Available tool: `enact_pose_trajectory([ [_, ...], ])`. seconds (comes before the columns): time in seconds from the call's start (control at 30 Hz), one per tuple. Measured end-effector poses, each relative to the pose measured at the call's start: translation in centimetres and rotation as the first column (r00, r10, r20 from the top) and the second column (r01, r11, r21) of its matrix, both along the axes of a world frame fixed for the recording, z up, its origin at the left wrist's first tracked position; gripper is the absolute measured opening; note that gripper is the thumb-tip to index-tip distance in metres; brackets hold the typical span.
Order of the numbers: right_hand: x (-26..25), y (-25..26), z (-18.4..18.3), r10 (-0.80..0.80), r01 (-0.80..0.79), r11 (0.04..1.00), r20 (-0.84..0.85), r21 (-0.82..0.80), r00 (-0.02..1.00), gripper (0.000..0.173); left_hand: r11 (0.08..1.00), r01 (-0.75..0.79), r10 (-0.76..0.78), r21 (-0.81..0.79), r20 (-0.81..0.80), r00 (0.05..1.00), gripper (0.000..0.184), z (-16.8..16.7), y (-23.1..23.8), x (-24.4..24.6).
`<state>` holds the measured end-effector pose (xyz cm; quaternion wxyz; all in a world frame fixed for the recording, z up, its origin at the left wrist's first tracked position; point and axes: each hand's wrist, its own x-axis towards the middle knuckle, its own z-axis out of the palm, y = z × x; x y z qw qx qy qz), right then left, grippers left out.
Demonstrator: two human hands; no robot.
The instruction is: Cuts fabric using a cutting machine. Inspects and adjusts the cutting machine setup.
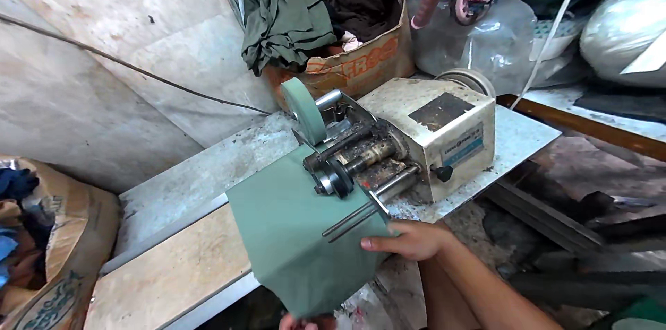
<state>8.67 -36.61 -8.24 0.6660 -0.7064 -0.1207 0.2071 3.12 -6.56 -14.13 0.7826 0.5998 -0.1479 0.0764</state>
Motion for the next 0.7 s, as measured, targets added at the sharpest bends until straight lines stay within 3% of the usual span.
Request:
enact_pose_trajectory([
  [0.27,0.1,0.2,0.2,0.003,-0.003,1.000,-0.010,-0.022,1.000,0.040,0.988,-0.081,0.084,0.131,-0.012,0.996,0.021,0.6,-0.7,0.4],
  [0.4,0.2,0.2,0.3,0.016,-0.017,1.000,-0.012,-0.022,1.000,0.038,0.997,-0.075,0.075,0.000,-0.044,0.996,0.016,1.0,-1.6,0.4],
  [0.53,0.1,0.2,-0.2,0.003,-0.003,1.000,0.007,-0.001,1.000,0.039,0.991,-0.079,0.083,0.107,-0.034,0.996,0.016,1.0,-1.8,0.8],
  [0.7,0.1,0.2,0.1,0.009,-0.009,1.000,0.007,-0.012,1.000,0.039,0.994,-0.106,0.108,0.037,-0.046,0.993,0.014,0.3,-1.7,0.7],
])
